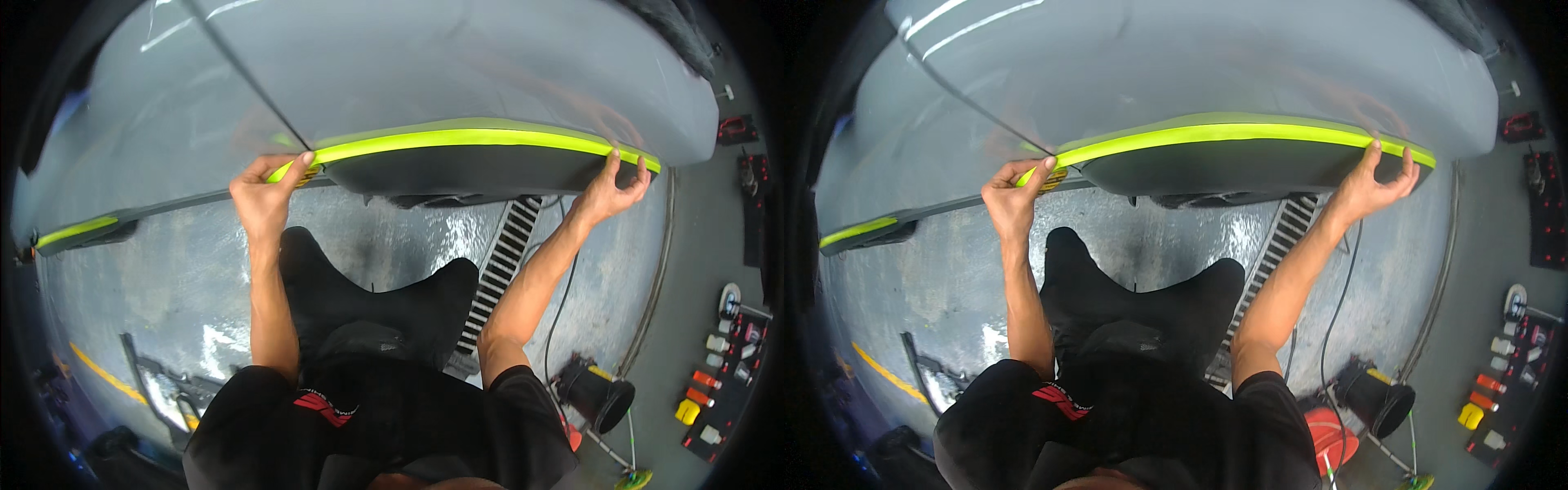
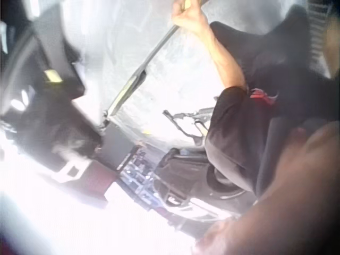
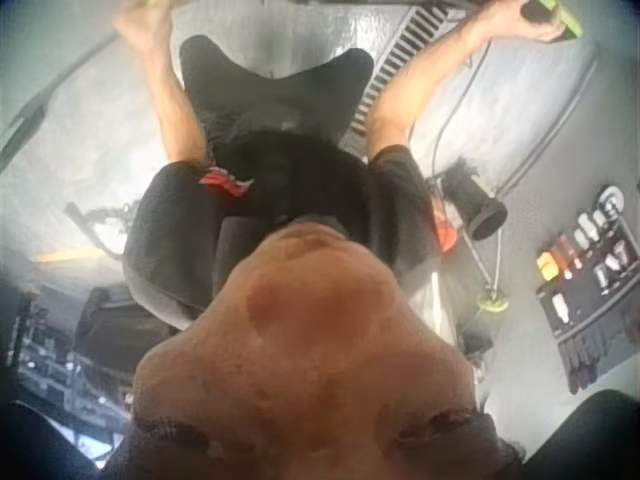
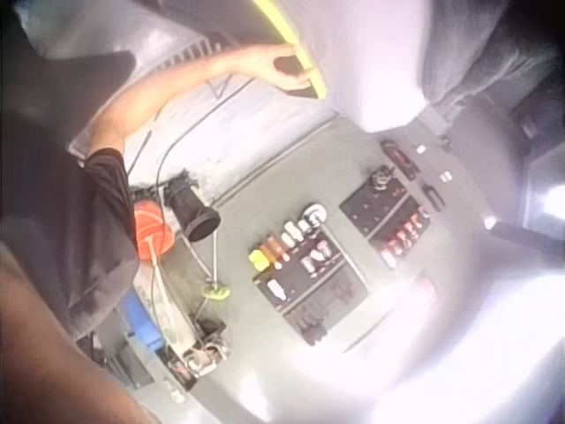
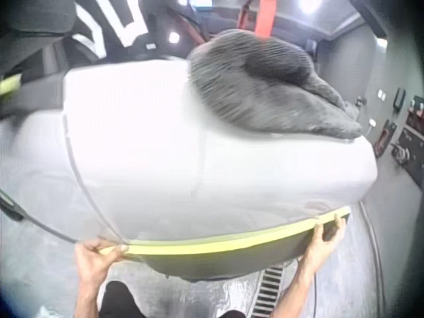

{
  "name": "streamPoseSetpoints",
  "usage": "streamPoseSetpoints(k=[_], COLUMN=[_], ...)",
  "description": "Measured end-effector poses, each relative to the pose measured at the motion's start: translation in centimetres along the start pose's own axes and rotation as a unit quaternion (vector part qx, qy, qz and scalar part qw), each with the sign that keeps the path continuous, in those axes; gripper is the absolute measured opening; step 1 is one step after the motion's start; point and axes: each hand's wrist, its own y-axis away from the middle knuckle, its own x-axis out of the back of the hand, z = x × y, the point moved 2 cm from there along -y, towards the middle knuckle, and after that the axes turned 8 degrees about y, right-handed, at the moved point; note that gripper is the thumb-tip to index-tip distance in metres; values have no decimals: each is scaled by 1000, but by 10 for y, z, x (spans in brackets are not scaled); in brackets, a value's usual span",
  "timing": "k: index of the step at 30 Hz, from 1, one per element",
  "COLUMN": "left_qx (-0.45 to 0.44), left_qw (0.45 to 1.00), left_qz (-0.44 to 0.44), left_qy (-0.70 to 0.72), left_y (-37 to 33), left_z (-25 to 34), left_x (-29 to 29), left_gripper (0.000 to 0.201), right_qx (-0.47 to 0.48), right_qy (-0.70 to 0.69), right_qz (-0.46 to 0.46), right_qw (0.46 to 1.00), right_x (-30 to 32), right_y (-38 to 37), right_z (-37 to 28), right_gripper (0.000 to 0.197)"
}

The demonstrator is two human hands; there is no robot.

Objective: The person applies bright yellow tape to the body panels of a silver car. They wipe the surface with a cloth, then measure and apply strips of tape along the door edges, side mirror, and wheel arches, smoothing the tape to ensure adhesion.

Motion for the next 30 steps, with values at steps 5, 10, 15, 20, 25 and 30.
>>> streamPoseSetpoints(k=[5,10,15,20,25,30], left_qx=[-94,-171,-222,-226,-229,-214], left_qw=[995,985,975,974,972,973], left_qz=[1,5,11,0,1,-1], left_qy=[23,-10,2,13,-56,-83], left_y=[11,13,17,18,14,17], left_z=[5,-3,-8,4,-6,-30], left_x=[-9,-11,-10,-4,1,-14], left_gripper=[27,28,29,28,33,33], right_qx=[111,270,291,327,365,398], right_qy=[-119,-108,-150,-153,-143,-132], right_qz=[69,36,32,54,43,17], right_qw=[984,956,944,931,919,908], right_x=[1,-2,-15,-14,-17,-14], right_y=[43,90,109,105,113,115], right_z=[-50,-83,-82,-79,-79,-80], right_gripper=[35,10,10,15,25,28])
